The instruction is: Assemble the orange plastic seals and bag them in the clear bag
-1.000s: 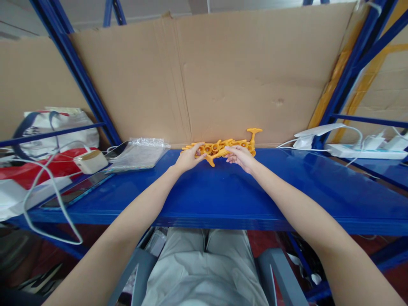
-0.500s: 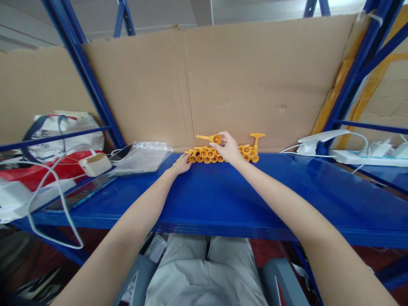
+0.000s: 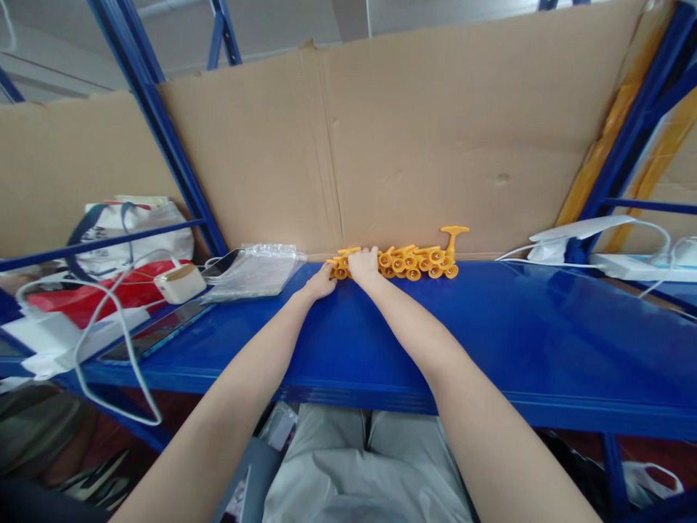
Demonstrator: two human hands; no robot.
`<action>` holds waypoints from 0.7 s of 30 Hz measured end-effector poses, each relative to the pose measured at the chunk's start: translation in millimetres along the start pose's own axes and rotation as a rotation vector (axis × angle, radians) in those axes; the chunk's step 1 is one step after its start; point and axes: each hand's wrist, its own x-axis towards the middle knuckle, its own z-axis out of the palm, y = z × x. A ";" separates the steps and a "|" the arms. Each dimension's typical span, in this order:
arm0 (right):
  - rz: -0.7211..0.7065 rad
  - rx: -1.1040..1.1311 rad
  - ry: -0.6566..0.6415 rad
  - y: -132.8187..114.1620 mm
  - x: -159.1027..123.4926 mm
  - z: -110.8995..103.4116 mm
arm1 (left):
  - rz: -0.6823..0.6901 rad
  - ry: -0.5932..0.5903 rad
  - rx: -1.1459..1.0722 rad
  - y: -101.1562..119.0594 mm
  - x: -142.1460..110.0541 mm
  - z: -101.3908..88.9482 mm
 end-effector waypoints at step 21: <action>-0.238 -0.121 0.085 0.4 -24.2 13.4 | 0.086 0.000 -0.102 1.1 1.7 0.7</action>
